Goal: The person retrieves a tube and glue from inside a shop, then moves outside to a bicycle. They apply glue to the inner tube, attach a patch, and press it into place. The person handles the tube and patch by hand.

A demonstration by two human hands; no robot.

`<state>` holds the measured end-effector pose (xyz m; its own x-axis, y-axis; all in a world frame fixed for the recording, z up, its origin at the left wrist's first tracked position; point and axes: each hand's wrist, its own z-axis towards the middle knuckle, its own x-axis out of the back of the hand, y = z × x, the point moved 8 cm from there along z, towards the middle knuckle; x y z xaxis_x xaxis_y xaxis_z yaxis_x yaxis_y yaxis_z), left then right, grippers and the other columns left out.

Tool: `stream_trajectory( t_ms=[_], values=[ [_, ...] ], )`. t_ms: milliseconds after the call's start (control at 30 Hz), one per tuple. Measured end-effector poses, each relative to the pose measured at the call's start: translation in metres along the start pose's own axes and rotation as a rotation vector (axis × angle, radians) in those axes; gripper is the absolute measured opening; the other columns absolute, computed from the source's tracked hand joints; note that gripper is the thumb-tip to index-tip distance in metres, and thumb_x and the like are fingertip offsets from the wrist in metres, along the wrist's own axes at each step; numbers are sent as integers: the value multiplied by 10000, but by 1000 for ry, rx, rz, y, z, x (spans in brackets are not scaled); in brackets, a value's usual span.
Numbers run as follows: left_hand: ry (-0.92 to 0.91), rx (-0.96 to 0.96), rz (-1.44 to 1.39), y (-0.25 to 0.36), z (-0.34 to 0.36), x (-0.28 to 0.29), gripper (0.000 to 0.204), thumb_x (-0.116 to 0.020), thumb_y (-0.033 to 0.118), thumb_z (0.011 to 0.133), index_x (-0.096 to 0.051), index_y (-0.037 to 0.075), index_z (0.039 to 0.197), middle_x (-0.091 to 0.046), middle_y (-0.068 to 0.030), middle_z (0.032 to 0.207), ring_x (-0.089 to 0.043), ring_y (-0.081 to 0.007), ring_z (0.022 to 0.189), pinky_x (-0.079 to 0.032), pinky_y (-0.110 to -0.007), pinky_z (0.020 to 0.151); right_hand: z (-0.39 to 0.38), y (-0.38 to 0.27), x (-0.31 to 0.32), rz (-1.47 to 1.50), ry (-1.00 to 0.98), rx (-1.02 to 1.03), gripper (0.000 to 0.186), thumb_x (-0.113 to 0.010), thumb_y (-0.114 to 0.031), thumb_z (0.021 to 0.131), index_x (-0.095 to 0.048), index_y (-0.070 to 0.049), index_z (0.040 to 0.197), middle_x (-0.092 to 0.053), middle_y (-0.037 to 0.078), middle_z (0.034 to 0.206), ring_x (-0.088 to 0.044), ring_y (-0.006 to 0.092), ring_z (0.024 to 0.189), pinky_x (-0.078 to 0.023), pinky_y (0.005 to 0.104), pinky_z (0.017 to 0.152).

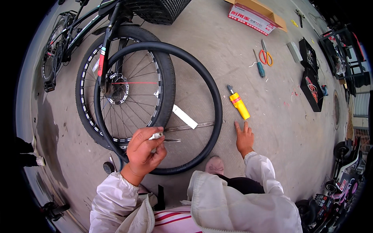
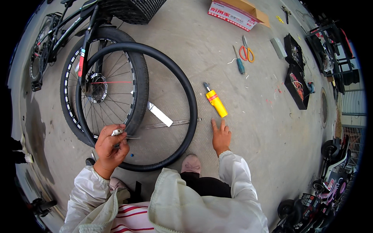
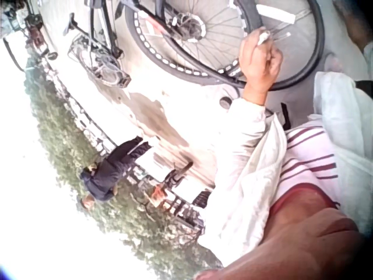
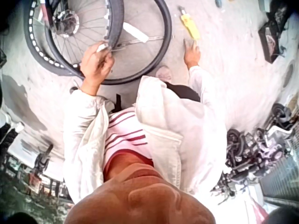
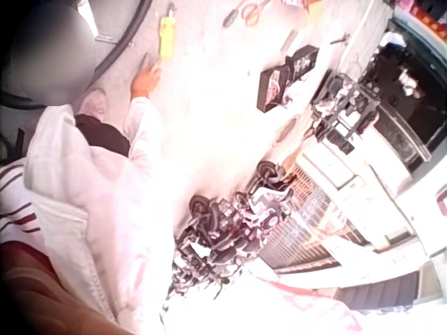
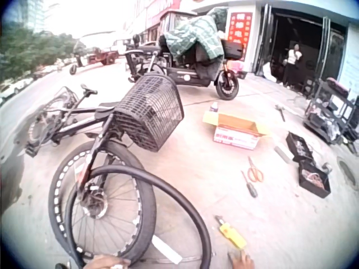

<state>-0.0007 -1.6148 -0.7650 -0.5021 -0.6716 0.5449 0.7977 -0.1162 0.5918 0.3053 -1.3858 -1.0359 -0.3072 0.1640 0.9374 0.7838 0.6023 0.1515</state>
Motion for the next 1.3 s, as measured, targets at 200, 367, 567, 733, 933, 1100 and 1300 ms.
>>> stream_trajectory(
  t_ms=[200, 367, 567, 733, 933, 1100, 1300],
  values=[
    [-55, -26, -51, 9, -2, -6, 224, -669, -80, 659, -630, -5, 866, -653, -163, 1012, -666, -300, 835, -530, -359, 712, 21, -16, 55, 419, 244, -21, 352, -560, -83, 911, -590, -96, 1261, -622, 126, 1058, -622, 286, 807, -517, 393, 687],
    [-132, -59, -107, 11, -6, -18, 269, -697, -51, 633, -645, 18, 888, -658, -150, 1045, -664, -301, 825, -533, -362, 706, -13, -121, 253, 1303, 359, 458, 190, -733, -29, 830, -726, -32, 1020, -575, 24, 819, -501, 100, 646, -405, 243, 564],
    [-155, -28, -124, 15, -4, -24, 256, -715, -11, 674, -632, 14, 915, -627, -143, 1085, -645, -308, 897, -544, -368, 756, -64, -171, 318, 1035, 604, 1001, 494, -838, -113, 685, -711, -80, 1161, -547, 3, 786, -494, 166, 662, -404, 297, 602],
    [-166, -4, -126, 14, -9, -31, 256, -717, -10, 659, -631, 8, 899, -617, -152, 1069, -638, -316, 880, -540, -371, 746, -67, -169, 311, 1020, 635, 1026, 470, -819, -53, 664, -718, -66, 1123, -557, 12, 788, -509, 177, 668, -415, 304, 603],
    [-154, -1, -91, 14, -8, -35, 248, -726, -3, 650, -635, 6, 881, -618, -153, 1051, -637, -313, 872, -542, -372, 741, -69, -169, 316, 979, 657, 1021, 335, -796, -11, 666, -708, -47, 988, -575, 27, 808, -531, 195, 679, -429, 312, 602],
    [-159, -16, -65, 12, -9, -37, 242, -726, 3, 656, -635, 9, 880, -619, -147, 1047, -639, -308, 865, -544, -375, 735, -65, -172, 317, 994, 609, 981, 265, -777, -15, 687, -665, -43, 925, -580, 45, 829, -558, 221, 711, -456, 333, 624],
    [-171, -30, -49, 10, -12, -37, 240, -736, 22, 654, -629, 17, 869, -618, -135, 1036, -639, -304, 863, -545, -381, 729, -53, -179, 307, 1078, 301, 883, 196, -730, -29, 720, -606, -72, 866, -577, 64, 837, -582, 264, 745, -485, 361, 663]
  ],
)
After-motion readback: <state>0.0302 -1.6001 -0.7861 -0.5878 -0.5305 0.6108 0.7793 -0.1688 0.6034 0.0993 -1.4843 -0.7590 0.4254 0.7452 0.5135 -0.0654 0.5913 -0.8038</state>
